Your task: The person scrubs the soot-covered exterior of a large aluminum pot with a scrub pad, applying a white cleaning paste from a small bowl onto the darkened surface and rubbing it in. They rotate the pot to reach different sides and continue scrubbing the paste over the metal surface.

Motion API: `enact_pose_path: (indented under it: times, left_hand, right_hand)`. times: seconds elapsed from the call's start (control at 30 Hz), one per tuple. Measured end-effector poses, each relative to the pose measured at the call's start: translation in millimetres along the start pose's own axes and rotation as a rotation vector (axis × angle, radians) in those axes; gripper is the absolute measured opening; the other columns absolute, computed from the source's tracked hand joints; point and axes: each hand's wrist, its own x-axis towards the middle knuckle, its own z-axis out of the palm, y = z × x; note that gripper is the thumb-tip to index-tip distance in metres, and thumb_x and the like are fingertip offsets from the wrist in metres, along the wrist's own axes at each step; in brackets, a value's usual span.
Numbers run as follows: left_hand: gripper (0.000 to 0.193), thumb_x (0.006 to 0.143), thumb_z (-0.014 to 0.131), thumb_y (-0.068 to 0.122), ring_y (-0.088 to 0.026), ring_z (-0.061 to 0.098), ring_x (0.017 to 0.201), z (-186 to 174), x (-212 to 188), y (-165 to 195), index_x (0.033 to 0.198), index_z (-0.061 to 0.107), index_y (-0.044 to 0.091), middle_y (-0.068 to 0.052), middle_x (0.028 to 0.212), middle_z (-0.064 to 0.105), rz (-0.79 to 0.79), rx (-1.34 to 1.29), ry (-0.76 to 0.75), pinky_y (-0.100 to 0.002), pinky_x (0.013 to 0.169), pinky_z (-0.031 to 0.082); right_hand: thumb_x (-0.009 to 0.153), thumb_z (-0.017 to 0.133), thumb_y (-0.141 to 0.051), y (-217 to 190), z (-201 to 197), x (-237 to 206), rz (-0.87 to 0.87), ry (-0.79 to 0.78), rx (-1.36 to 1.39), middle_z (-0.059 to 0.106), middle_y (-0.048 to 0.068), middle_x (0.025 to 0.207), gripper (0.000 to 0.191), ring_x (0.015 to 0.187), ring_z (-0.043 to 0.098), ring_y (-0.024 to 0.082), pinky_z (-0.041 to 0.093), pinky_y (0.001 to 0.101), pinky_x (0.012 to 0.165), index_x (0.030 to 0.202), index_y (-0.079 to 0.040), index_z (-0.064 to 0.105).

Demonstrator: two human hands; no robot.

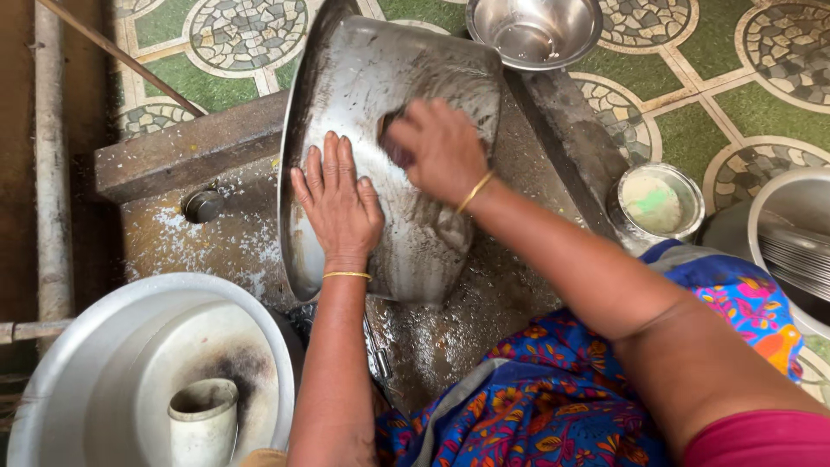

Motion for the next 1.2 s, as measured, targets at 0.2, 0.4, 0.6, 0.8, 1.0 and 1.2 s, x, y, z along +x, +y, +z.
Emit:
enact_pose_path:
  times: [0.2,0.4,0.6,0.8,1.0,1.2]
  left_hand:
    - [0.061,0.103,0.04,0.031,-0.038,0.026,0.155,-11,-27,-9,0.159,0.038,0.006,-0.012,0.168,0.033,-0.008,0.009,-0.041,-0.057,0.128,0.006]
    - [0.059,0.107,0.038,0.03,-0.039,0.023,0.156,-20,-51,-18,0.161,0.033,0.005,-0.014,0.17,0.028,0.016,0.046,-0.078,-0.057,0.128,0.006]
    - [0.064,0.104,0.041,0.031,-0.041,0.019,0.157,-31,-48,-8,0.16,0.031,0.003,-0.016,0.17,0.025,-0.013,0.072,-0.123,-0.059,0.126,0.007]
    - [0.071,0.1,0.049,0.044,-0.037,0.017,0.157,-19,-13,31,0.158,0.031,0.008,-0.013,0.17,0.026,-0.378,0.09,-0.159,-0.066,0.123,0.01]
    - [0.074,0.103,0.046,0.052,-0.043,0.006,0.155,1,-9,60,0.165,0.024,0.017,-0.02,0.169,0.013,-0.523,0.119,-0.055,-0.076,0.114,0.004]
    - [0.07,0.105,0.046,0.052,-0.043,0.003,0.16,1,-29,55,0.166,0.026,0.026,-0.017,0.174,0.009,-0.517,0.14,-0.042,-0.08,0.116,0.004]
  right_hand:
    - [0.07,0.072,-0.012,-39,-6,-51,-0.173,0.119,0.082,0.055,0.006,0.103,0.037,0.099,0.054,0.029,0.042,0.0431,0.08,0.107,-0.015,0.065]
    - [0.081,0.067,-0.012,-60,3,-109,-0.288,0.07,0.15,0.056,0.006,0.101,0.021,0.1,0.054,0.028,0.042,0.0438,0.081,0.102,-0.013,0.065]
    - [0.074,0.068,-0.006,-26,-8,-106,-0.121,0.069,0.213,0.059,0.007,0.101,0.03,0.105,0.056,0.03,0.045,0.0443,0.086,0.102,-0.014,0.068]
    - [0.067,0.077,-0.011,25,-10,-68,-0.019,0.18,0.365,0.061,0.007,0.105,0.042,0.109,0.056,0.032,0.046,0.0452,0.089,0.108,-0.016,0.069]
    - [0.066,0.079,-0.014,15,-9,-80,-0.025,0.133,0.38,0.062,0.006,0.108,0.044,0.111,0.055,0.031,0.045,0.0465,0.088,0.109,-0.016,0.068]
    - [0.071,0.076,-0.014,11,-15,-92,-0.014,0.115,0.482,0.062,0.003,0.106,0.034,0.111,0.057,0.027,0.046,0.0456,0.088,0.103,-0.016,0.067]
